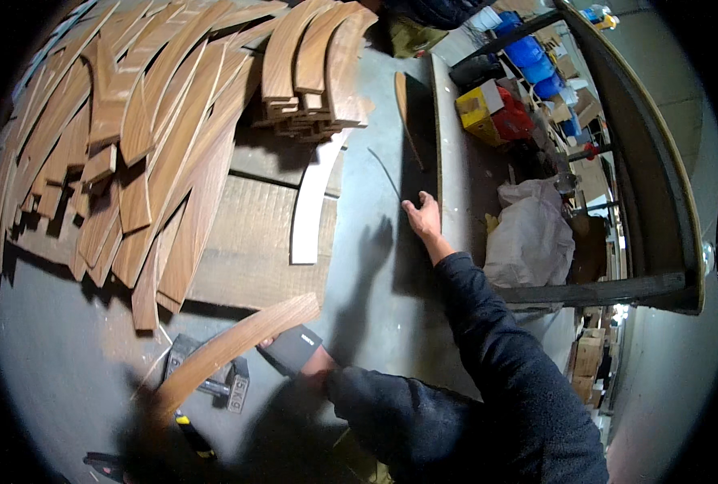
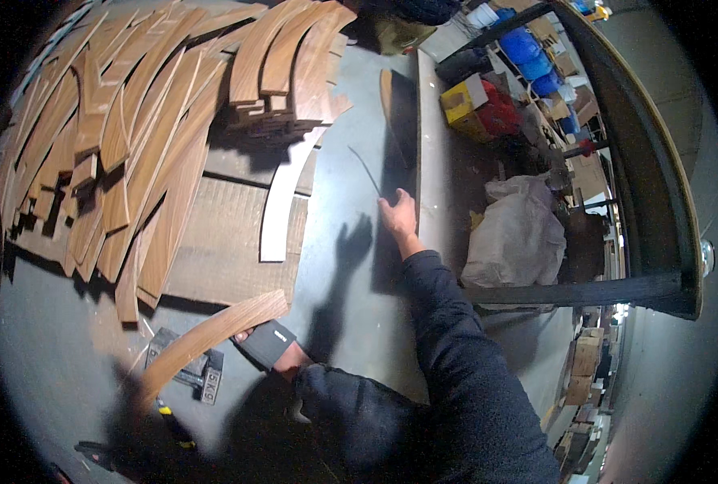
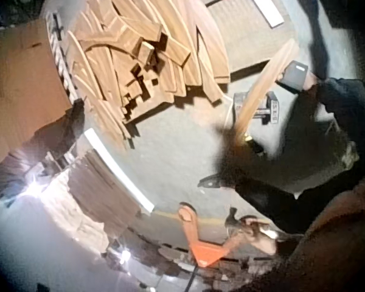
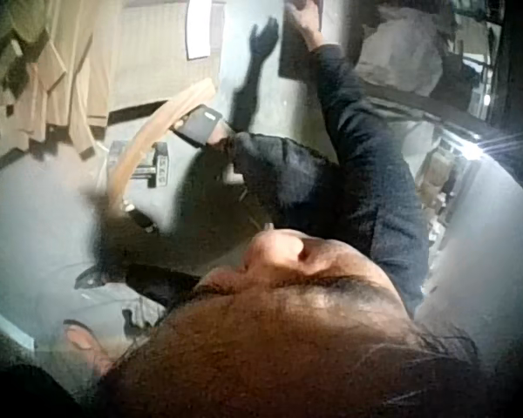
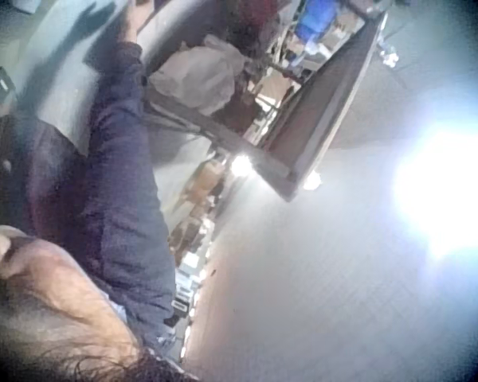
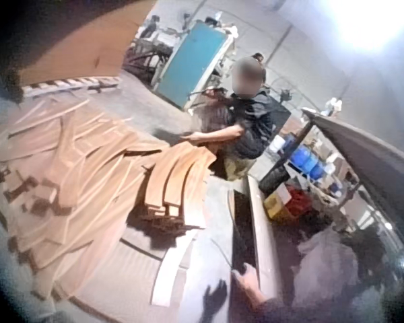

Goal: The person scrapes and hammers curved wood strips using a yellow-handled scraping tool and a hammer while working on a metal block on the floor. They handle the wood strips one at a time, cleaning the surfaces and edges with the scraper and striking the wood to adjust the finish.

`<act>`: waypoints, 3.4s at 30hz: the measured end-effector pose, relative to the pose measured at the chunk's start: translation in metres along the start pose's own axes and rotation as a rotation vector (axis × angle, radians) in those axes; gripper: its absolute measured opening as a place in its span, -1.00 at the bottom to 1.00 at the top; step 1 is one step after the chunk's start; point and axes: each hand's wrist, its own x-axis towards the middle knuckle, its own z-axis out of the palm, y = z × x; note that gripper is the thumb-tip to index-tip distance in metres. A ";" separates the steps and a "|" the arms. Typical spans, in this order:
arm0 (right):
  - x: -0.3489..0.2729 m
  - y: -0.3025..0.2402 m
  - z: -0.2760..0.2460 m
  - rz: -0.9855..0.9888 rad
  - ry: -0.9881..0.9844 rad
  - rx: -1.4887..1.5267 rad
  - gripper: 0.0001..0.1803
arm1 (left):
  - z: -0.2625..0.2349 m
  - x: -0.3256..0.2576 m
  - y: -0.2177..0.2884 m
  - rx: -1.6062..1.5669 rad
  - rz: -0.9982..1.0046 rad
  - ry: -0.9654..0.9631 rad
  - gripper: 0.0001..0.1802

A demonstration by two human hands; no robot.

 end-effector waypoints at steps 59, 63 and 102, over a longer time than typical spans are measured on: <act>0.051 -0.057 -0.007 -0.203 0.405 0.343 -0.27 | -0.012 0.062 -0.149 0.050 0.004 0.285 -0.26; 0.062 -0.054 -0.012 -0.124 0.354 0.352 -0.23 | -0.010 0.062 -0.150 0.042 0.002 0.294 -0.25; 0.100 -0.195 0.070 0.211 -0.076 0.788 -0.57 | -0.008 0.063 -0.141 0.046 0.062 0.352 -0.08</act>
